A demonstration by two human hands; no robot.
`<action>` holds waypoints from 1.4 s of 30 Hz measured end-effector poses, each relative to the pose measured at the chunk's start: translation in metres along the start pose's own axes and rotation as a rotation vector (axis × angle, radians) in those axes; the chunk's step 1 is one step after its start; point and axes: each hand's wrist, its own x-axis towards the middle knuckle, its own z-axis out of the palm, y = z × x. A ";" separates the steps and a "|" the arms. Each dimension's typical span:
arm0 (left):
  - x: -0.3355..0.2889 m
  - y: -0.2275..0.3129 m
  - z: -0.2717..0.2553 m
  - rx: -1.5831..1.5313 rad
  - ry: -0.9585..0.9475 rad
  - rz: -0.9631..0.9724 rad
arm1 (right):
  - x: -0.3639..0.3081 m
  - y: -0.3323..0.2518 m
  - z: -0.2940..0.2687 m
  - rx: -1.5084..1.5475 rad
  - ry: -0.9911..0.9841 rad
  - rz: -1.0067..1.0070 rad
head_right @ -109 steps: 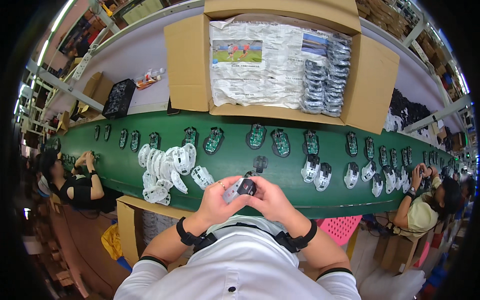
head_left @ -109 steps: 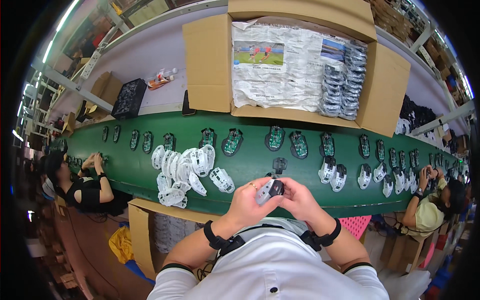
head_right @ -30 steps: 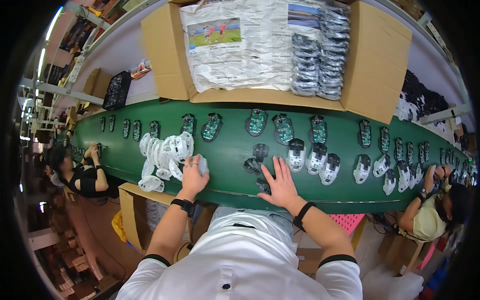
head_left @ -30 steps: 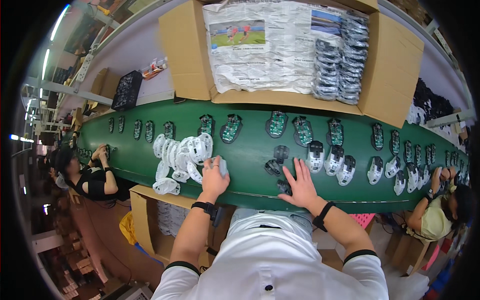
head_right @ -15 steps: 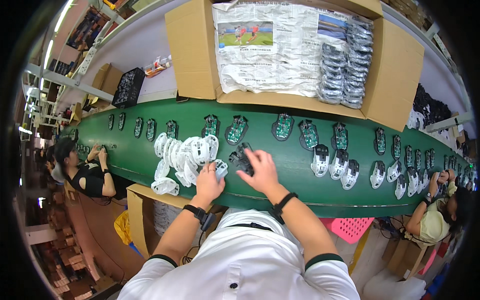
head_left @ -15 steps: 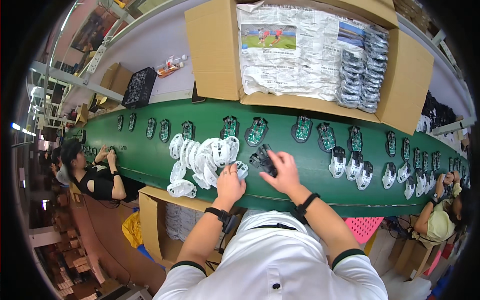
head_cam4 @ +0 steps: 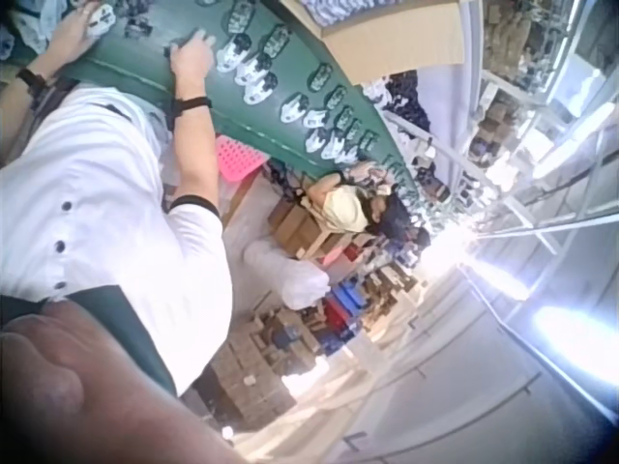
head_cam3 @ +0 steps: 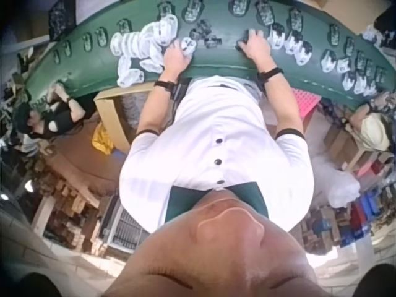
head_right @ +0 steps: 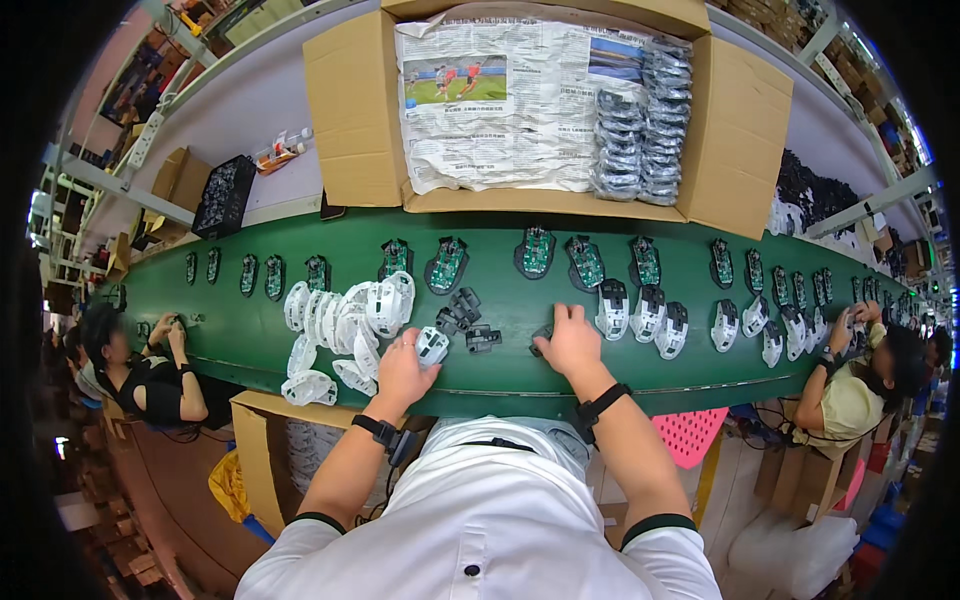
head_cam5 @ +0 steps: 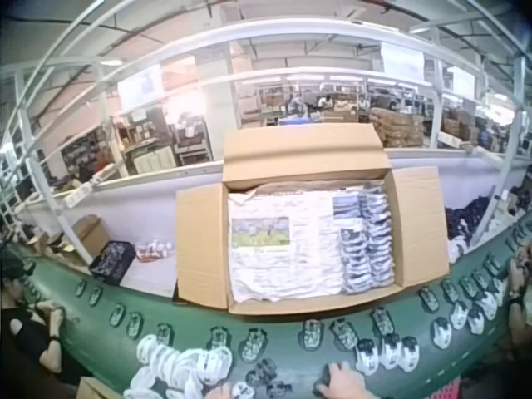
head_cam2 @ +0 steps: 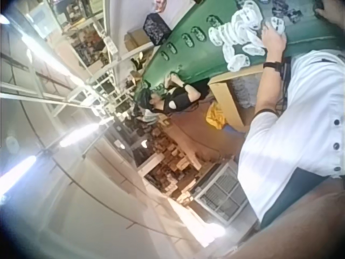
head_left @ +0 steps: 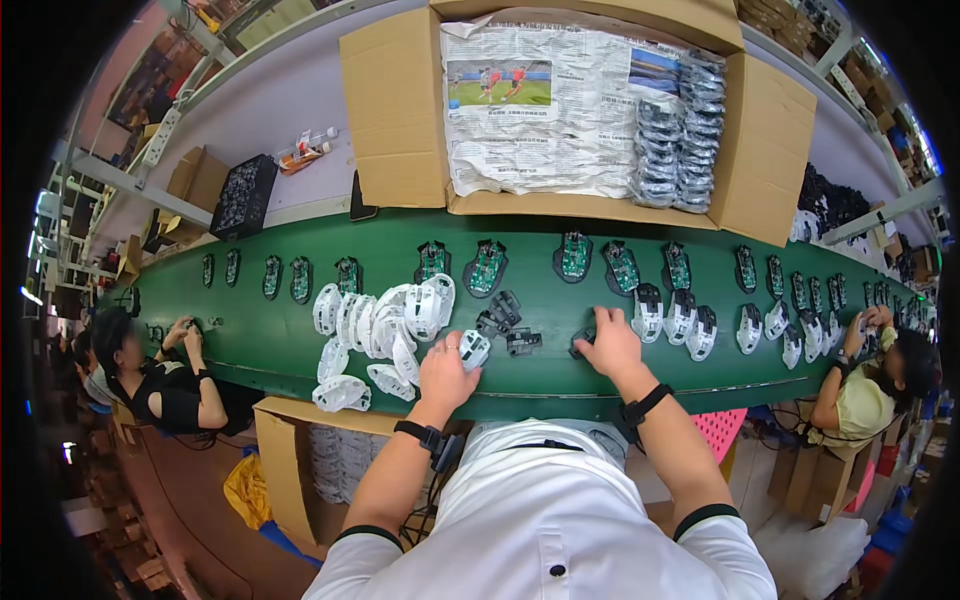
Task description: The person assembles small electronic devices by hand at a factory workstation. They pick up white plastic casings and black internal components, fit them together, and place the finished units on the table. The person also handles clear plastic packaging bags and retrieves more components from a cardboard box.
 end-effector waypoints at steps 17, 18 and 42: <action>-0.038 0.107 -0.088 -0.862 0.067 0.378 | -0.080 -0.061 -0.089 0.744 0.149 -0.804; -0.038 0.108 -0.088 -0.912 0.034 0.349 | -0.080 -0.062 -0.089 0.725 0.167 -0.809; -0.023 0.119 -0.082 -0.611 0.126 0.279 | -0.075 -0.067 -0.047 1.459 -0.238 -0.208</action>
